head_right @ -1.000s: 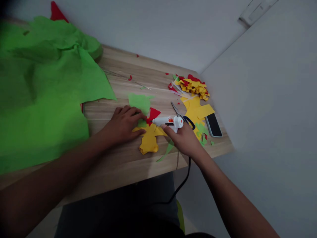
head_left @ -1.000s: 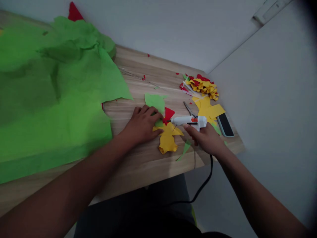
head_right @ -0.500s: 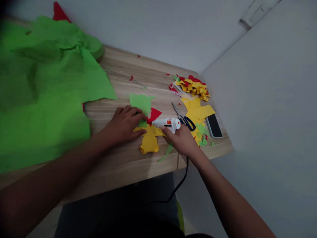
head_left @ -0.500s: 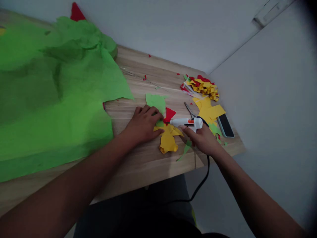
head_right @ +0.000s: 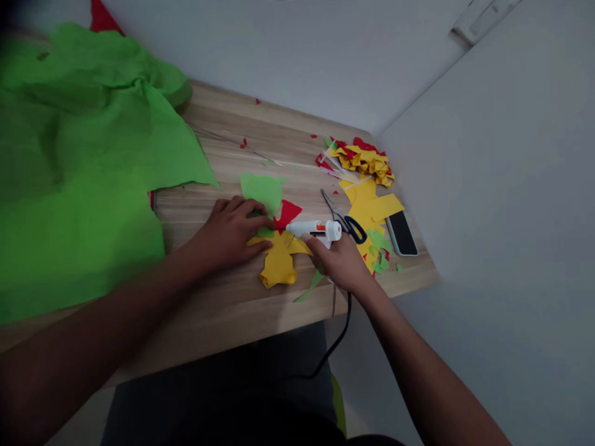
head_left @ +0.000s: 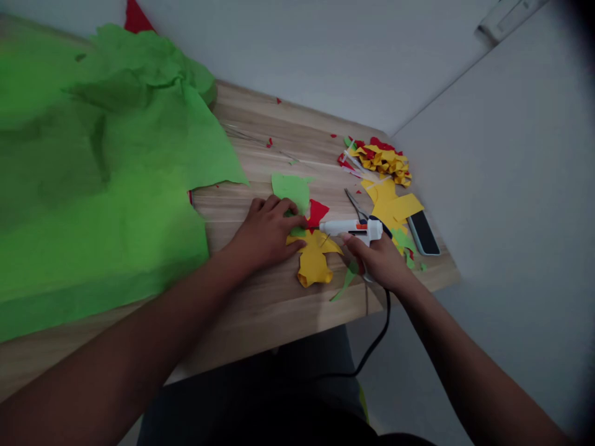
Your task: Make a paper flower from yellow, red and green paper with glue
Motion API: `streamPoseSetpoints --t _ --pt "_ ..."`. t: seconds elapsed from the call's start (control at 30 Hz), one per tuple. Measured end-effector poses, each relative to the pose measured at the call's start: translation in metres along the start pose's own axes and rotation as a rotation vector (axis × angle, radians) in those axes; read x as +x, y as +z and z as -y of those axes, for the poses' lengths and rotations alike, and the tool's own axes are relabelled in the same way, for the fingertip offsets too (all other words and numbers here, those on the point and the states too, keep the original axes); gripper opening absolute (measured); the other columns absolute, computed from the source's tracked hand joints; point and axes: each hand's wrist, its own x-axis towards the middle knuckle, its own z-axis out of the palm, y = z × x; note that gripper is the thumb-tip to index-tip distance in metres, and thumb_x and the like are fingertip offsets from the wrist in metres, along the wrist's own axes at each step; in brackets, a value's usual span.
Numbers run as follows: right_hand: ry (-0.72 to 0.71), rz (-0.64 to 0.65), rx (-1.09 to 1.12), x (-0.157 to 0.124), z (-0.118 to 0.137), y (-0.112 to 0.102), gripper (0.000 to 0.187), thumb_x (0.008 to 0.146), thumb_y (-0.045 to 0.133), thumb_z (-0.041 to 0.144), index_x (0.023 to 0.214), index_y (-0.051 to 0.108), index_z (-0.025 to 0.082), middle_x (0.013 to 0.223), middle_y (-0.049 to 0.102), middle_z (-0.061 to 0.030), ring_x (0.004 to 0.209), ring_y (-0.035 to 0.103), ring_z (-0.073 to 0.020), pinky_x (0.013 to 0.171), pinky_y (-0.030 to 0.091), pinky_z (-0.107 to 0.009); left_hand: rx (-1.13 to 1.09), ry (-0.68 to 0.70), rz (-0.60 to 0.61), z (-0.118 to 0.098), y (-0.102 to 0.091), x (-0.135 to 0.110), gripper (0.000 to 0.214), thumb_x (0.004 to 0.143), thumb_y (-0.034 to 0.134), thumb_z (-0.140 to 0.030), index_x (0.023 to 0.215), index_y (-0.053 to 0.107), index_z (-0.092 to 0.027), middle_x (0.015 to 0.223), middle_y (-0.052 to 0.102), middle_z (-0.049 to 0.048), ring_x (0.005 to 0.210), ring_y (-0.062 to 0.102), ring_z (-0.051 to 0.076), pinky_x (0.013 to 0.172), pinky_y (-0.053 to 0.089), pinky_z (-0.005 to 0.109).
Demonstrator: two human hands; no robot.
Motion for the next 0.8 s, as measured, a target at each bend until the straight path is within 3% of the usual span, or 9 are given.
streamPoseSetpoints --t 0.37,0.6,0.8 --pt "-0.022 -0.05 -0.016 -0.001 -0.002 -0.005 0.037 0.087 0.056 0.049 0.06 0.051 0.024 0.047 0.049 0.0022 0.057 0.054 -0.0193 0.056 0.039 -0.03 -0.005 -0.006 0.004 0.0 -0.001 0.001 0.035 0.084 0.069 -0.045 0.115 0.071 -0.03 0.123 0.062 0.0077 0.118 0.049 0.033 0.099 0.033 0.052" --pt "0.055 -0.12 0.126 -0.009 0.005 -0.02 0.037 0.087 0.058 0.05 0.063 0.049 0.023 0.048 0.048 0.0046 0.042 0.048 -0.0137 0.044 0.036 -0.027 -0.027 -0.002 -0.001 0.002 0.001 0.0 0.033 0.084 0.069 -0.044 0.114 0.071 -0.03 0.124 0.061 0.0078 0.118 0.049 0.033 0.1 0.032 0.052" --pt "-0.025 -0.083 0.052 -0.009 0.008 -0.018 0.038 0.089 0.057 0.05 0.064 0.05 0.022 0.047 0.049 0.0045 0.042 0.05 -0.0133 0.045 0.038 -0.026 -0.007 -0.006 0.013 0.0 -0.002 0.001 0.039 0.085 0.067 -0.045 0.119 0.066 -0.026 0.124 0.062 0.0086 0.118 0.049 0.033 0.098 0.033 0.05"
